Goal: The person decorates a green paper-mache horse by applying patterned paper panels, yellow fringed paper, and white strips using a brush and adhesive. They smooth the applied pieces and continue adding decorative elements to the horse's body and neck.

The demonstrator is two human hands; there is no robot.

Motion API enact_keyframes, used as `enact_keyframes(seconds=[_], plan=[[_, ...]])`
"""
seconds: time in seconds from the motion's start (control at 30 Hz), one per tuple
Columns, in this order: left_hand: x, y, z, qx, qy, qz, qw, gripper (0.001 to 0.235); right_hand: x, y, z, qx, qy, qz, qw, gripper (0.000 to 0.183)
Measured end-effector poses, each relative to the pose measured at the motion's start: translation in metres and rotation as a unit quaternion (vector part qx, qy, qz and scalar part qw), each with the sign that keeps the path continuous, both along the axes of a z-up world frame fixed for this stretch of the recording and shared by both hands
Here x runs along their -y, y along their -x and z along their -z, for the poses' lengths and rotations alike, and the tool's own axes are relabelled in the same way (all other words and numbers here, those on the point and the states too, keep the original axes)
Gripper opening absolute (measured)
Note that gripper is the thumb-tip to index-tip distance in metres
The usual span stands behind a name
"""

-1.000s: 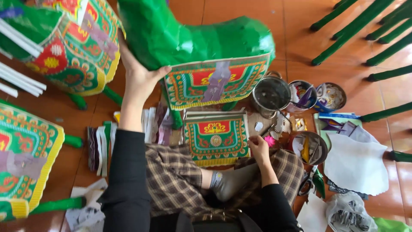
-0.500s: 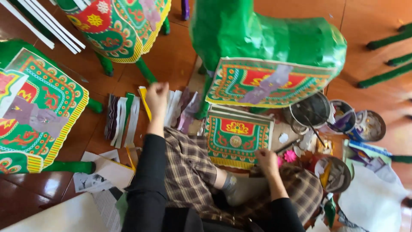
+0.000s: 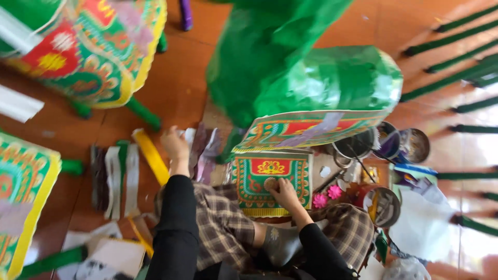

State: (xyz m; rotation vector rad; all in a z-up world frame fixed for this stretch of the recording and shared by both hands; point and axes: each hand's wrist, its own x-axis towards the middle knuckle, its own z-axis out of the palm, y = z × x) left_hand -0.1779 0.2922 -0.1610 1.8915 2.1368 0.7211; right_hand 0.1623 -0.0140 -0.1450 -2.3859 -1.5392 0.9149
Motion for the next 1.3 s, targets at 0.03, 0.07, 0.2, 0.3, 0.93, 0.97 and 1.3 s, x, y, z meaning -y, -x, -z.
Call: enact_keyframes(seconds=[0.03,0.07,0.2,0.3,0.93,0.97,1.3], plan=[[0.002,0.001,0.008,0.003,-0.002,0.013,1.000,0.037,0.003,0.000,0.000,0.003,-0.002,0.013,1.000,0.042],[-0.001,0.002,0.015,-0.007,0.021,-0.006,1.000,0.039,0.001,0.000,0.001,0.001,0.009,0.014,1.000,0.042],[-0.004,0.007,0.007,-0.075,0.059,-0.028,0.995,0.028,0.002,-0.001,0.008,-0.014,0.040,0.023,0.999,0.040],[-0.004,0.010,0.005,-0.090,0.033,-0.024,0.995,0.021,0.005,-0.002,0.015,-0.024,0.038,0.023,0.999,0.040],[0.020,0.018,-0.064,0.083,-0.091,-0.008,0.992,0.019,0.007,-0.002,-0.006,-0.033,0.007,0.034,0.999,0.039],[0.029,0.028,-0.093,0.043,-0.185,0.062,0.980,0.015,0.009,-0.003,-0.011,-0.041,-0.044,0.005,0.998,0.035],[0.094,0.044,-0.315,0.039,-0.274,0.175,0.945,0.007,0.019,-0.005,-0.022,-0.074,-0.086,0.008,0.994,0.022]])
